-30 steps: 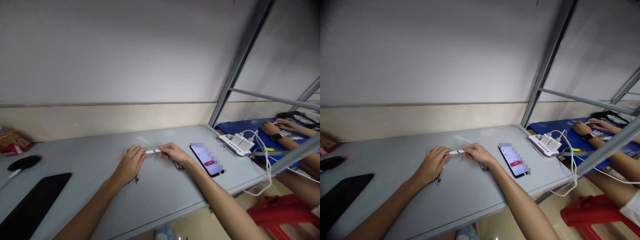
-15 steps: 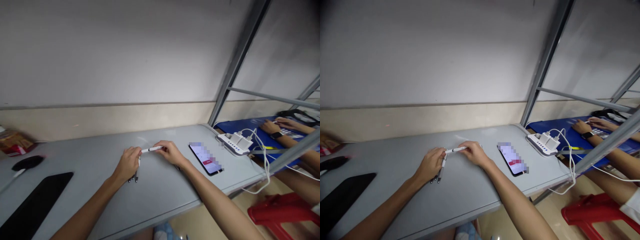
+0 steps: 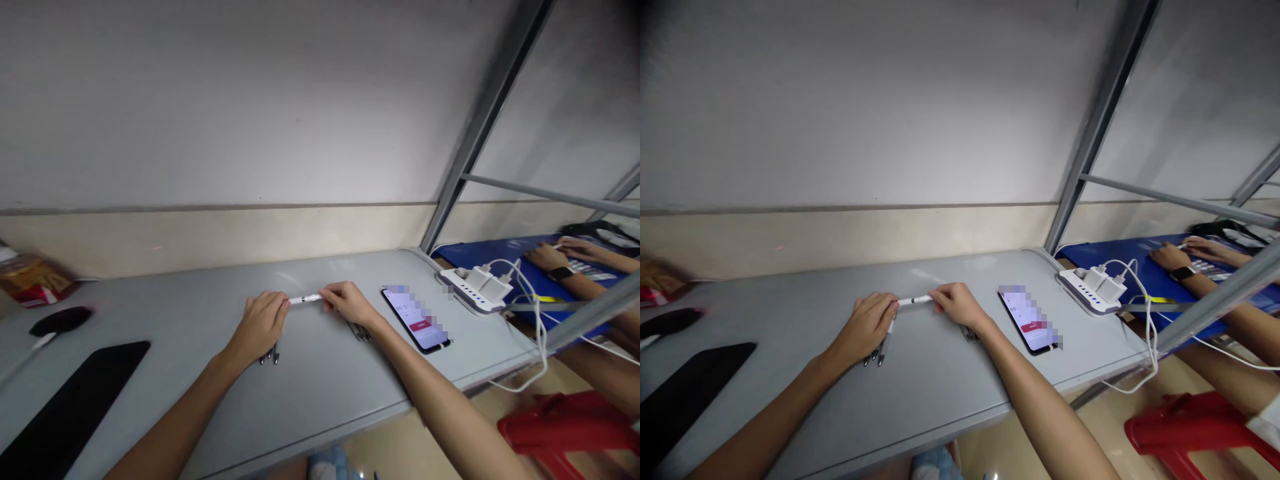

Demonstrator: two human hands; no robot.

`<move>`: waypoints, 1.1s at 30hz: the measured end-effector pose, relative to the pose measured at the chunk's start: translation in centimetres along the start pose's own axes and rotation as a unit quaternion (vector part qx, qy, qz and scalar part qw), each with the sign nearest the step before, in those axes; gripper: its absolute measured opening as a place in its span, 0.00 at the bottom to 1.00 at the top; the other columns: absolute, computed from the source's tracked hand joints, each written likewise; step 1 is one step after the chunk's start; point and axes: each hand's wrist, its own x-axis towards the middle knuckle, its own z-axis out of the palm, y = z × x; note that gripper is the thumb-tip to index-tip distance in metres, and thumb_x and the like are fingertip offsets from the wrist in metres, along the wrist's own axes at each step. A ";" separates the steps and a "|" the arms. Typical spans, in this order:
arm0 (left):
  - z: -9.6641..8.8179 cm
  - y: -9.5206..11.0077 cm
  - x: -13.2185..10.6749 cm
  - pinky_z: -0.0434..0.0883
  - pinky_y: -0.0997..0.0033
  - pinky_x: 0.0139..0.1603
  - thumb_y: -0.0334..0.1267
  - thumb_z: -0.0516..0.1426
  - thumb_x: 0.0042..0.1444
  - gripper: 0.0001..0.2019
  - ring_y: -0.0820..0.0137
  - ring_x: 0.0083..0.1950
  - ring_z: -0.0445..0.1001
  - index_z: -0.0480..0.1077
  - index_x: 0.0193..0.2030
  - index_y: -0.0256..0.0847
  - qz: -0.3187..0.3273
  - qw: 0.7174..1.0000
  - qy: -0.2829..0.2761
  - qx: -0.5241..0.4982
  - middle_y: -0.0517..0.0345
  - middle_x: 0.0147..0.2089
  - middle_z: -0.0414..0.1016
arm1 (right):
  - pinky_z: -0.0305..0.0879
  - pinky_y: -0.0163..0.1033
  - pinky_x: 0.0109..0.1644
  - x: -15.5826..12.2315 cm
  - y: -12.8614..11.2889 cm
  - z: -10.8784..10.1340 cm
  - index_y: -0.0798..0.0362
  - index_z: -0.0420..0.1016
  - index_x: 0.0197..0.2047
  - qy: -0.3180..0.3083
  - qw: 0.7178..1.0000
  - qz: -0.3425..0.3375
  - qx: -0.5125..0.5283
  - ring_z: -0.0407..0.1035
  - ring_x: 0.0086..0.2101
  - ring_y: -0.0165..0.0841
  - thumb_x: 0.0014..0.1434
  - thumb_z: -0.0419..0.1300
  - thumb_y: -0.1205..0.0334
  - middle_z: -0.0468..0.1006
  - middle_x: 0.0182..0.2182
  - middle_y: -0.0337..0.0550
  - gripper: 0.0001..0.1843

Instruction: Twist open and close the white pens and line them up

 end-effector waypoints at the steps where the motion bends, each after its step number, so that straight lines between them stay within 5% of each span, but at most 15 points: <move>1: -0.1 0.1 0.0 0.57 0.64 0.44 0.42 0.42 0.67 0.14 0.65 0.41 0.67 0.66 0.38 0.42 -0.002 1.000 -0.002 -0.001 0.58 0.35 0.71 | 0.59 0.33 0.33 0.0 0.1 0.0 0.55 0.75 0.35 0.006 1.000 -0.011 0.000 0.65 0.28 0.28 0.59 0.57 0.55 0.73 0.27 0.39 0.12; 4: -0.3 0.2 0.0 0.57 0.63 0.44 0.42 0.42 0.66 0.14 0.65 0.41 0.66 0.66 0.38 0.42 -0.009 1.000 -0.006 -0.008 0.58 0.35 0.71 | 0.60 0.32 0.35 0.1 0.1 0.0 0.54 0.74 0.43 0.035 0.999 -0.032 0.013 0.66 0.33 0.29 0.52 0.64 0.58 0.74 0.34 0.40 0.15; 8: -0.1 0.1 0.0 0.57 0.63 0.45 0.42 0.43 0.67 0.13 0.65 0.42 0.67 0.66 0.41 0.42 0.000 1.000 0.001 -0.011 0.57 0.37 0.72 | 0.58 0.33 0.32 -0.1 -0.2 0.0 0.56 0.75 0.35 -0.012 1.000 0.010 0.017 0.63 0.27 0.28 0.59 0.57 0.53 0.71 0.25 0.39 0.14; 12: 0.4 -0.1 -0.1 0.57 0.62 0.46 0.42 0.42 0.67 0.13 0.65 0.43 0.67 0.65 0.44 0.43 0.001 1.000 -0.009 -0.021 0.57 0.40 0.72 | 0.60 0.33 0.36 -0.4 -0.4 0.1 0.54 0.74 0.44 0.014 0.999 -0.036 0.019 0.66 0.32 0.29 0.54 0.63 0.57 0.74 0.34 0.40 0.15; 16: 0.3 0.0 -0.1 0.56 0.63 0.46 0.42 0.42 0.67 0.12 0.66 0.42 0.68 0.64 0.45 0.43 0.005 1.000 -0.010 -0.018 0.58 0.39 0.72 | 0.58 0.34 0.33 -0.3 -0.4 0.2 0.56 0.77 0.34 -0.018 1.000 -0.001 -0.022 0.64 0.27 0.29 0.62 0.54 0.53 0.73 0.25 0.39 0.16; 21: 0.3 0.1 -0.1 0.56 0.65 0.42 0.40 0.42 0.67 0.12 0.67 0.38 0.68 0.65 0.40 0.42 0.010 1.000 -0.014 -0.006 0.59 0.35 0.71 | 0.60 0.34 0.36 -0.4 -0.9 0.2 0.54 0.77 0.38 0.041 0.994 -0.083 -0.052 0.69 0.34 0.31 0.57 0.61 0.61 0.78 0.35 0.43 0.07; 27: 0.2 -0.1 0.0 0.57 0.66 0.40 0.39 0.40 0.67 0.16 0.67 0.37 0.68 0.64 0.33 0.41 0.013 1.000 -0.011 0.001 0.59 0.33 0.71 | 0.61 0.35 0.40 -0.3 -0.6 0.1 0.52 0.76 0.36 0.058 0.977 -0.138 -0.153 0.68 0.35 0.32 0.55 0.61 0.69 0.77 0.33 0.42 0.05; 33: 0.0 -0.3 -0.2 0.58 0.63 0.48 0.39 0.43 0.67 0.15 0.65 0.49 0.71 0.66 0.53 0.48 0.013 1.000 -0.007 -0.021 0.59 0.48 0.75 | 0.63 0.37 0.42 -0.3 0.2 -0.6 0.53 0.77 0.39 0.095 0.960 -0.141 -0.221 0.69 0.37 0.34 0.56 0.60 0.72 0.78 0.36 0.44 0.08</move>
